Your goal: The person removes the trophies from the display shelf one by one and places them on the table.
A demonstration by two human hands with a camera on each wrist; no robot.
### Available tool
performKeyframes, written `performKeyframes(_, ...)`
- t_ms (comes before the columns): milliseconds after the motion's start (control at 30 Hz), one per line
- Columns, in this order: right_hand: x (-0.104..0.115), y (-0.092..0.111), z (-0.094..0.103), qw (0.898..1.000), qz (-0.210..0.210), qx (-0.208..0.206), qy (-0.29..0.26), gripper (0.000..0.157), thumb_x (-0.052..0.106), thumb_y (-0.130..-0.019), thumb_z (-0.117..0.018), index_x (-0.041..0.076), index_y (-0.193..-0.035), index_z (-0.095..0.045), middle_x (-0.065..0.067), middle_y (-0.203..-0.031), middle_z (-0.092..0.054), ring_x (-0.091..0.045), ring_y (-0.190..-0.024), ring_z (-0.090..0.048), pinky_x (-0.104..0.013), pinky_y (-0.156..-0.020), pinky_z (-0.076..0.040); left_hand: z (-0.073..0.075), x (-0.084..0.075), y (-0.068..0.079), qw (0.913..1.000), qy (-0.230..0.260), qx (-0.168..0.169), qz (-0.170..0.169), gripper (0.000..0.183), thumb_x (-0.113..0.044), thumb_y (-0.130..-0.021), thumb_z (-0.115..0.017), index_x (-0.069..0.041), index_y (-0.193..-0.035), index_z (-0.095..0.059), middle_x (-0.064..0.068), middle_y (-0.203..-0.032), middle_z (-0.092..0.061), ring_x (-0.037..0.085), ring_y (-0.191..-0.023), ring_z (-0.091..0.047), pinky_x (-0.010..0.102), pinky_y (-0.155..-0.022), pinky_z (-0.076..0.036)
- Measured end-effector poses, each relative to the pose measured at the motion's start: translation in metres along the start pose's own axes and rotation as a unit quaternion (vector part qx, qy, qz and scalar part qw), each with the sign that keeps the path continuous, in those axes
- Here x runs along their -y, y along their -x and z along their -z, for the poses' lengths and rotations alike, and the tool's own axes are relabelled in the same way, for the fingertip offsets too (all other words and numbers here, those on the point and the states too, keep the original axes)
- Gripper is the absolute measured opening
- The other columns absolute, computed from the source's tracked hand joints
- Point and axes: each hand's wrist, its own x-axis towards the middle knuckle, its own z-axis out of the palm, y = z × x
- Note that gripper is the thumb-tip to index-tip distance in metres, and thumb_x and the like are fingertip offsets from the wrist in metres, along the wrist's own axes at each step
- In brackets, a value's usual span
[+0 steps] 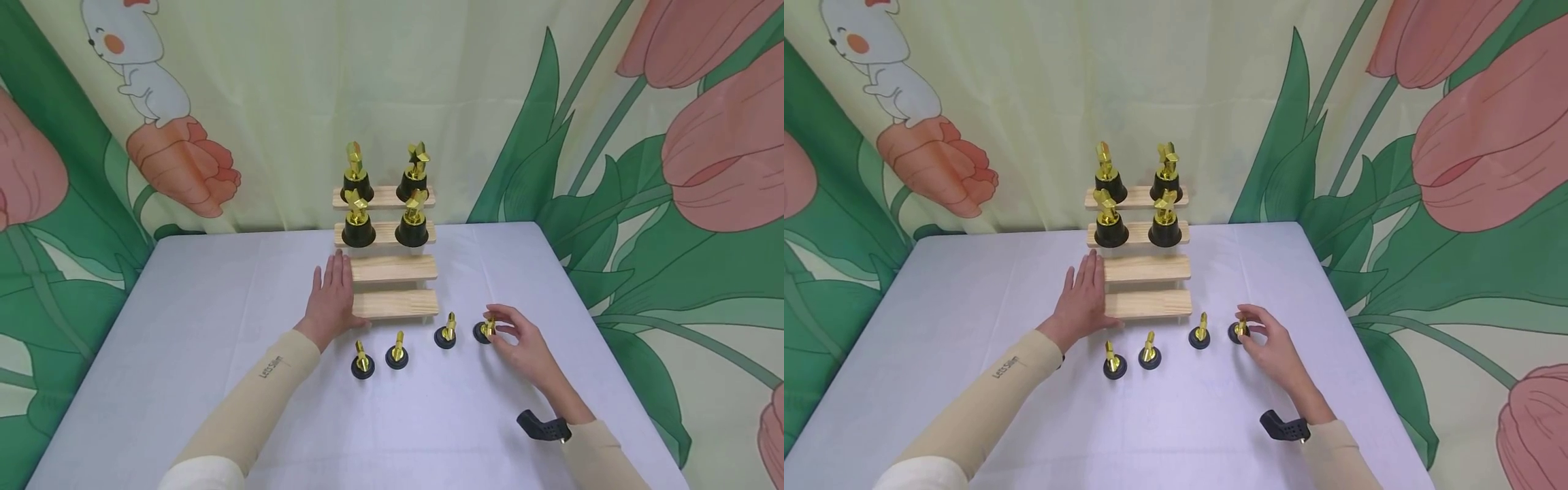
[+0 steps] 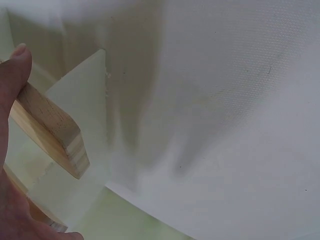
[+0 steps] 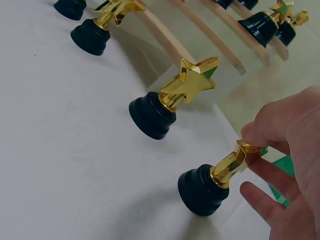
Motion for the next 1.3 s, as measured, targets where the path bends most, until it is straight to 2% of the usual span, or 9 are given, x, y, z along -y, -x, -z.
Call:
performKeyframes(267,-0.0064,0.0006,-0.0016,1.0,-0.004,-0.005,0.001,0.052,-0.005,-0.09,-0.064,0.006,-0.139,-0.05,-0.013,-0.132,-0.063,-0.031,-0.126,-0.056,-0.049,-0.101,-0.05,-0.0012,-0.0001,-0.001,1.0,0.0,0.0,0.002,0.143,-0.064,-0.065,-0.084,0.008,-0.155,0.001,0.027,-0.165,0.003,0.039,-0.154,-0.006,0.057,-0.124,-0.011)
performKeyframes(500,-0.0071,0.0009,-0.0001,1.0,-0.02,-0.01,-0.004,0.044,0.004,-0.096,-0.062,0.006,-0.138,-0.051,-0.01,-0.13,-0.065,-0.028,-0.125,-0.057,-0.042,-0.1,-0.051,-0.0011,-0.0006,-0.0006,0.9999,0.007,-0.008,0.0,0.144,-0.062,-0.064,-0.085,0.008,-0.155,0.001,0.027,-0.165,0.003,0.039,-0.154,-0.007,0.057,-0.123,-0.011)
performKeyframes(567,-0.007,0.001,0.0004,1.0,-0.022,-0.011,-0.006,0.043,0.006,-0.097,-0.062,0.007,-0.138,-0.051,-0.01,-0.129,-0.065,-0.027,-0.125,-0.058,-0.036,-0.099,-0.052,-0.0009,-0.0008,-0.0004,0.9999,0.007,-0.009,0.0,0.144,-0.062,-0.064,-0.085,0.008,-0.155,0.001,0.027,-0.165,0.003,0.039,-0.154,-0.007,0.057,-0.123,-0.011)
performKeyframes(633,-0.0069,0.0009,0.0008,1.0,-0.024,-0.011,-0.01,0.041,0.007,-0.097,-0.06,0.007,-0.138,-0.051,-0.009,-0.129,-0.065,-0.026,-0.125,-0.058,-0.024,-0.098,-0.052,-0.0007,-0.001,-0.0002,1.0,0.005,-0.008,0.0,0.143,-0.062,-0.064,-0.085,0.008,-0.155,0.001,0.027,-0.165,0.003,0.039,-0.154,-0.007,0.057,-0.123,-0.011)
performKeyframes(733,-0.0064,0.0002,0.0009,0.999,-0.027,-0.011,-0.018,0.039,0.006,-0.099,-0.055,0.007,-0.138,-0.052,-0.01,-0.13,-0.066,-0.027,-0.125,-0.058,-0.007,-0.093,-0.045,-0.0007,-0.0013,0.0,1.0,0.003,-0.007,0.001,0.143,-0.062,-0.064,-0.085,0.008,-0.155,0.0,0.027,-0.164,0.002,0.04,-0.154,-0.009,0.057,-0.123,-0.012)
performKeyframes(800,-0.006,-0.0004,0.0008,0.999,-0.031,-0.012,-0.023,0.037,0.007,-0.1,-0.053,0.007,-0.138,-0.052,-0.01,-0.13,-0.065,-0.028,-0.126,-0.057,-0.001,-0.09,-0.04,-0.0006,-0.0014,0.0001,1.0,0.005,-0.007,0.002,0.143,-0.062,-0.064,-0.085,0.008,-0.155,0.0,0.027,-0.165,0.002,0.04,-0.154,-0.01,0.057,-0.123,-0.012)
performKeyframes(1033,-0.0067,-0.002,-0.0015,0.998,-0.052,-0.019,-0.019,0.04,0.013,-0.099,-0.059,0.009,-0.139,-0.051,-0.007,-0.129,-0.066,-0.025,-0.125,-0.057,-0.002,-0.089,-0.042,-0.0008,-0.0012,0.0003,0.9999,0.013,0.003,0.003,0.143,-0.062,-0.065,-0.085,0.007,-0.155,0.002,0.026,-0.165,0.004,0.039,-0.154,-0.006,0.058,-0.123,-0.01)
performKeyframes(1200,-0.0073,-0.0037,-0.0032,0.998,-0.05,-0.027,-0.006,0.039,0.008,-0.099,-0.057,0.008,-0.138,-0.052,-0.007,-0.127,-0.066,-0.024,-0.123,-0.059,-0.022,-0.096,-0.053,-0.0007,-0.0007,0.0003,0.9999,0.014,0.002,0.003,0.143,-0.061,-0.065,-0.085,0.007,-0.155,0.002,0.026,-0.165,0.004,0.039,-0.154,-0.006,0.058,-0.123,-0.01)
performKeyframes(1300,-0.0069,-0.0038,-0.0036,0.998,-0.051,-0.032,-0.004,0.038,0.006,-0.099,-0.055,0.008,-0.137,-0.053,-0.007,-0.125,-0.067,-0.024,-0.122,-0.059,-0.016,-0.093,-0.051,-0.0006,-0.0008,0.0004,0.9999,0.012,0.002,0.003,0.143,-0.062,-0.065,-0.085,0.007,-0.155,0.002,0.026,-0.165,0.003,0.039,-0.154,-0.007,0.058,-0.123,-0.01)
